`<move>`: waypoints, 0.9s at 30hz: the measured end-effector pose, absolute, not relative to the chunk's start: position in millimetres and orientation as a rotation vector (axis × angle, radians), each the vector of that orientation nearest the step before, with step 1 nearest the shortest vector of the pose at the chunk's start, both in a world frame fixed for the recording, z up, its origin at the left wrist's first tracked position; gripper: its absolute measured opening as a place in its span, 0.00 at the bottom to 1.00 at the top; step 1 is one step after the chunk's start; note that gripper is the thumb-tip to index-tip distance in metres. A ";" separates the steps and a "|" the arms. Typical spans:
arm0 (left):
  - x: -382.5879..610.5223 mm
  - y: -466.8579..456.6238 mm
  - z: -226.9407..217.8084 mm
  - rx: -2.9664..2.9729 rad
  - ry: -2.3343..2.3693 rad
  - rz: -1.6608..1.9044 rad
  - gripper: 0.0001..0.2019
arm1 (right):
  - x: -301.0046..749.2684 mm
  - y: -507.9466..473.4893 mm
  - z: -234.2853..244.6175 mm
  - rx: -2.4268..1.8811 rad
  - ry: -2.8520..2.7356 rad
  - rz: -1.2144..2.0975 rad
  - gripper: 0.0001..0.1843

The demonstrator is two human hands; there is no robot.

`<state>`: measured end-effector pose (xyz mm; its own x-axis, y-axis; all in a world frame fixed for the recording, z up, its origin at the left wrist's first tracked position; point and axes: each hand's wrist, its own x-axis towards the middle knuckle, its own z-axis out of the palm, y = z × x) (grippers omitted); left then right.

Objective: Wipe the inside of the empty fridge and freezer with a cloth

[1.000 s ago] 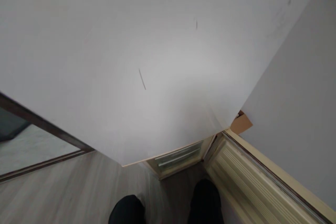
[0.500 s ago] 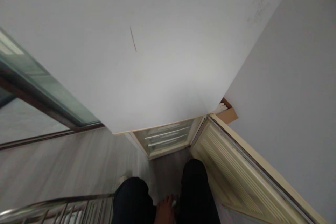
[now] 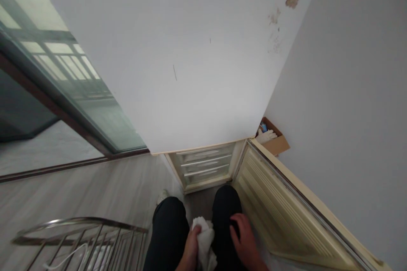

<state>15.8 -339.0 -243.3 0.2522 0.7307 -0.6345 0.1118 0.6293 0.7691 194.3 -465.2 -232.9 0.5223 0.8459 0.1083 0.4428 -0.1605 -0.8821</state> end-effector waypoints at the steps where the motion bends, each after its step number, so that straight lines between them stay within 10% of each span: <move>1: 12.6 -341.8 -239.8 0.730 1.255 0.527 0.18 | 179.0 -452.2 -221.2 -1.674 -1.273 0.642 0.17; 3: 6.9 -342.0 -232.9 0.546 1.217 0.604 0.16 | 145.4 -426.5 -204.6 -1.497 -1.495 0.856 0.28; 12: -48.9 -324.3 -226.7 0.371 1.139 0.771 0.14 | 67.5 -358.6 -238.7 -1.629 -1.414 0.834 0.10; 27: -67.9 -306.9 -261.0 0.685 1.255 0.739 0.39 | 80.9 -324.0 -268.3 -1.433 -1.193 1.050 0.05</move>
